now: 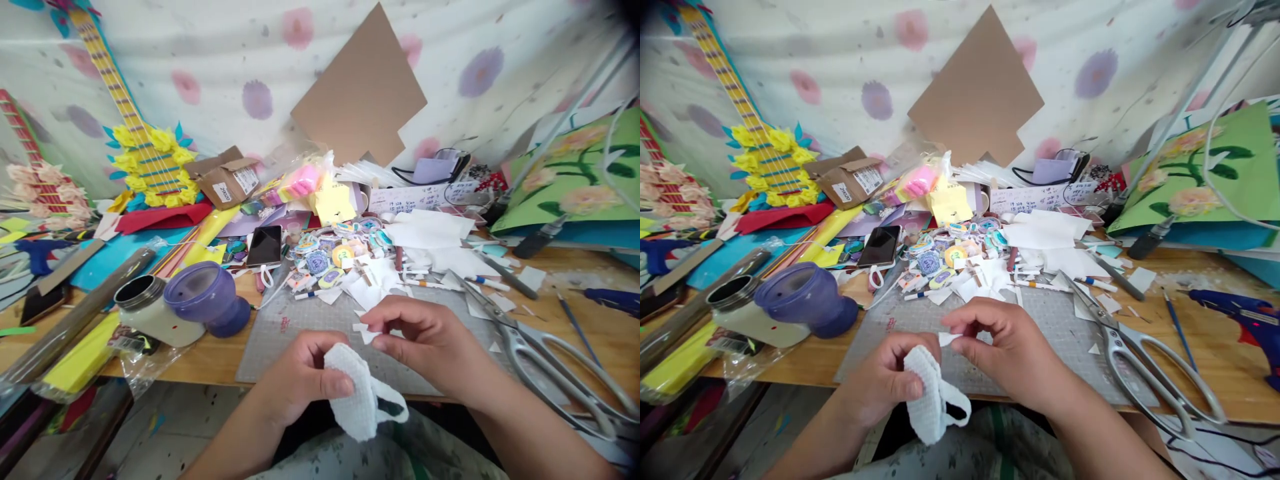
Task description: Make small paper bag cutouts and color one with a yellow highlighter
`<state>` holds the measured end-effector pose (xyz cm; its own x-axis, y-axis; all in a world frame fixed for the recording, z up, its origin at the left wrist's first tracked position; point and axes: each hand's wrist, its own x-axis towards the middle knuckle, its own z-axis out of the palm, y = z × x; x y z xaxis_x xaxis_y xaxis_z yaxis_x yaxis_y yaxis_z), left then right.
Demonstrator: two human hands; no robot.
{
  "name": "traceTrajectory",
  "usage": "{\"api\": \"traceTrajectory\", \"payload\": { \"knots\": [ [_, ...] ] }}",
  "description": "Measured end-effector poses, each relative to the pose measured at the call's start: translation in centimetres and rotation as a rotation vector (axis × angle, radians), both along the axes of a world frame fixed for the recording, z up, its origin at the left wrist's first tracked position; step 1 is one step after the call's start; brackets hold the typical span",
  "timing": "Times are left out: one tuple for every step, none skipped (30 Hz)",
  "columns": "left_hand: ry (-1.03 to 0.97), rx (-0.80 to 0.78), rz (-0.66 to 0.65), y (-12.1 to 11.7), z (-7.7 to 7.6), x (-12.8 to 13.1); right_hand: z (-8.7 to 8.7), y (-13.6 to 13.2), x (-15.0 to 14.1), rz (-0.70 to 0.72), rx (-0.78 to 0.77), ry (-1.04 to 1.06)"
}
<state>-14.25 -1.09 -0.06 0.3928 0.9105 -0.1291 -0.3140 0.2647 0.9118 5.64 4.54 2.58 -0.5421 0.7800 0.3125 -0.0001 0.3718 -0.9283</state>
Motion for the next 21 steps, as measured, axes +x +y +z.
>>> {"api": "traceTrajectory", "payload": {
  "knots": [
    [-0.011,-0.002,-0.019,0.0,0.1,0.3,0.1,-0.2,0.2,0.007,0.004,0.004],
    [-0.020,-0.004,-0.037,0.1,0.3,0.6,0.3,-0.4,0.3,0.013,0.003,0.012],
    [-0.025,-0.006,-0.051,0.1,0.4,0.9,0.4,-0.6,0.5,0.021,-0.007,0.027],
    [-0.027,-0.009,-0.061,0.1,0.6,1.2,0.5,-0.8,0.6,0.029,-0.023,0.045],
    [-0.028,-0.011,-0.069,0.1,0.7,1.4,0.7,-0.9,0.7,0.035,-0.037,0.066],
    [-0.028,-0.013,-0.073,0.1,0.8,1.7,0.7,-1.1,0.8,0.036,-0.041,0.082],
    [-0.030,-0.013,-0.076,0.1,0.9,1.9,0.8,-1.2,0.9,0.031,-0.032,0.093],
    [-0.034,-0.013,-0.082,0.0,1.0,2.1,0.8,-1.4,1.1,0.020,-0.016,0.097],
    [-0.039,-0.015,-0.088,0.0,1.0,2.3,0.7,-1.5,1.2,0.003,0.000,0.098],
    [-0.043,-0.017,-0.097,0.0,1.1,2.5,0.6,-1.6,1.3,-0.016,0.009,0.100],
    [-0.045,-0.019,-0.103,0.0,1.1,2.6,0.5,-1.6,1.4,-0.033,0.013,0.100],
    [-0.046,-0.020,-0.105,-0.1,1.2,2.7,0.3,-1.6,1.5,-0.046,0.014,0.101],
    [-0.047,-0.016,-0.106,-0.1,1.2,2.8,0.2,-1.6,1.5,-0.058,0.018,0.102],
    [-0.049,-0.012,-0.104,-0.1,1.2,2.9,0.1,-1.6,1.6,-0.069,0.028,0.096],
    [-0.052,-0.009,-0.100,-0.1,1.2,2.9,0.0,-1.6,1.7,-0.079,0.047,0.082],
    [-0.058,-0.008,-0.100,0.0,1.1,2.9,0.1,-1.7,1.7,-0.090,0.069,0.062],
    [-0.067,-0.008,-0.102,0.0,1.1,3.0,0.1,-1.7,1.7,-0.102,0.092,0.047],
    [-0.076,-0.009,-0.109,0.1,1.1,3.0,0.2,-1.8,1.7,-0.114,0.113,0.040],
    [-0.086,-0.011,-0.119,0.2,1.0,3.1,0.4,-1.9,1.7,-0.123,0.133,0.043],
    [-0.096,-0.013,-0.128,0.3,1.0,3.1,0.6,-2.0,1.6,-0.128,0.150,0.056],
    [-0.106,-0.015,-0.140,0.4,0.9,3.2,0.7,-2.1,1.6,-0.129,0.164,0.076]
  ]
}}
